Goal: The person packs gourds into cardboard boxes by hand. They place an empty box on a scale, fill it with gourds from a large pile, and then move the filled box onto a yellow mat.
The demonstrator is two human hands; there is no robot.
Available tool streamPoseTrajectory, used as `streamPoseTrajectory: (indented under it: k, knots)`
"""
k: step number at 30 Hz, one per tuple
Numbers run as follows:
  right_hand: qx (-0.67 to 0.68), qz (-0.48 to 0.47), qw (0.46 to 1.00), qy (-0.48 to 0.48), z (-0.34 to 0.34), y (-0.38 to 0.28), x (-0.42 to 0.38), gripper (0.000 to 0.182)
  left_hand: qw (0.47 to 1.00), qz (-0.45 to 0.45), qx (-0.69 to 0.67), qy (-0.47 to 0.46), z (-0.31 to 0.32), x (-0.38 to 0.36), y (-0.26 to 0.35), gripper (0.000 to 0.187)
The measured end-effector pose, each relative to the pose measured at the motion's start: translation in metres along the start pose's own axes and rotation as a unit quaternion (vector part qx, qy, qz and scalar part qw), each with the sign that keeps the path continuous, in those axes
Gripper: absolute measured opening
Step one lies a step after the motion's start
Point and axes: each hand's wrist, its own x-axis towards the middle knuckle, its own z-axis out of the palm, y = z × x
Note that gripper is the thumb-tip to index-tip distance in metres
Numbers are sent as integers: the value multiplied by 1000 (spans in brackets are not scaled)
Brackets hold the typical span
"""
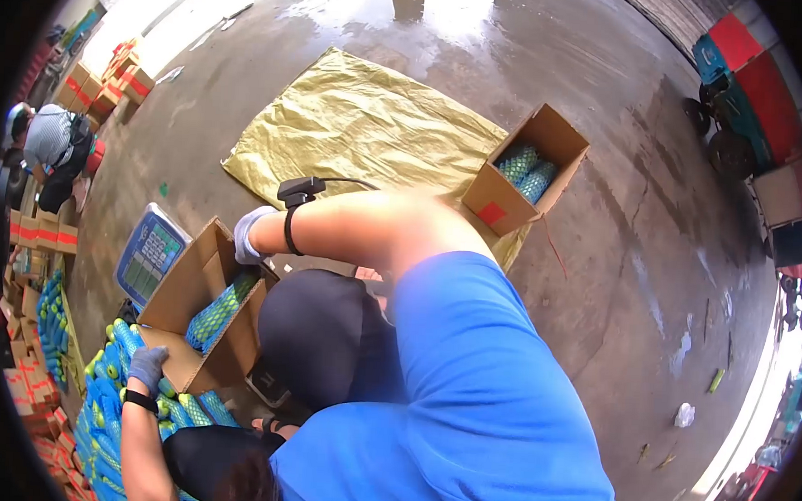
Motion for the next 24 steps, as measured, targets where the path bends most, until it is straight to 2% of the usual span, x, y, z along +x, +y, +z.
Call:
streamPoseTrajectory:
  k: [1,2,4,5,6,7,8,9,11,12,14,15,18,20,21,22,23,24]
  knots:
    - [14,5,999,41,-5,19,-4,41,997,16,-75,-2,4,0,15,23]
    - [44,40,997,54,-19,39,-17,40,997,19,-72,-3,14,7,31,23]
    - [35,63,990,123,-44,79,-51,38,987,49,-155,-1,34,22,60,23]
    - [32,96,987,124,-53,101,-62,38,975,51,-215,-11,59,16,95,24]
    - [15,122,982,142,-55,124,-75,37,994,47,-93,-22,78,17,125,27]
    - [-1,149,976,161,-57,148,-89,37,979,101,-179,-16,116,35,125,34]
    - [-8,177,971,160,-59,173,-102,37,992,115,57,11,143,55,137,48]
    - [-27,200,963,179,-58,198,-116,36,965,184,178,62,183,69,153,60]
    - [-51,225,950,211,-50,257,-133,32,953,160,257,20,243,58,240,64]
    - [-75,254,938,223,-47,281,-143,30,977,140,161,-12,275,75,254,64]
    - [-130,303,914,236,-43,324,-163,25,971,185,150,12,328,76,314,65]
    - [-150,322,896,267,-37,349,-171,22,972,195,131,9,358,86,330,64]
    - [-195,395,854,278,-25,407,-200,20,963,247,104,-23,431,94,370,64]
    - [-205,428,843,253,-18,436,-217,20,954,251,72,-149,460,106,383,53]
    - [-202,448,840,229,-11,447,-220,20,931,232,-34,-280,471,104,380,47]
    - [-200,468,836,207,-6,459,-222,19,881,210,-140,-401,483,99,377,43]
    - [-210,491,830,162,8,475,-219,21,856,111,-206,-461,457,64,392,43]
    - [-214,515,822,116,17,470,-218,22,856,112,-204,-462,461,71,386,43]
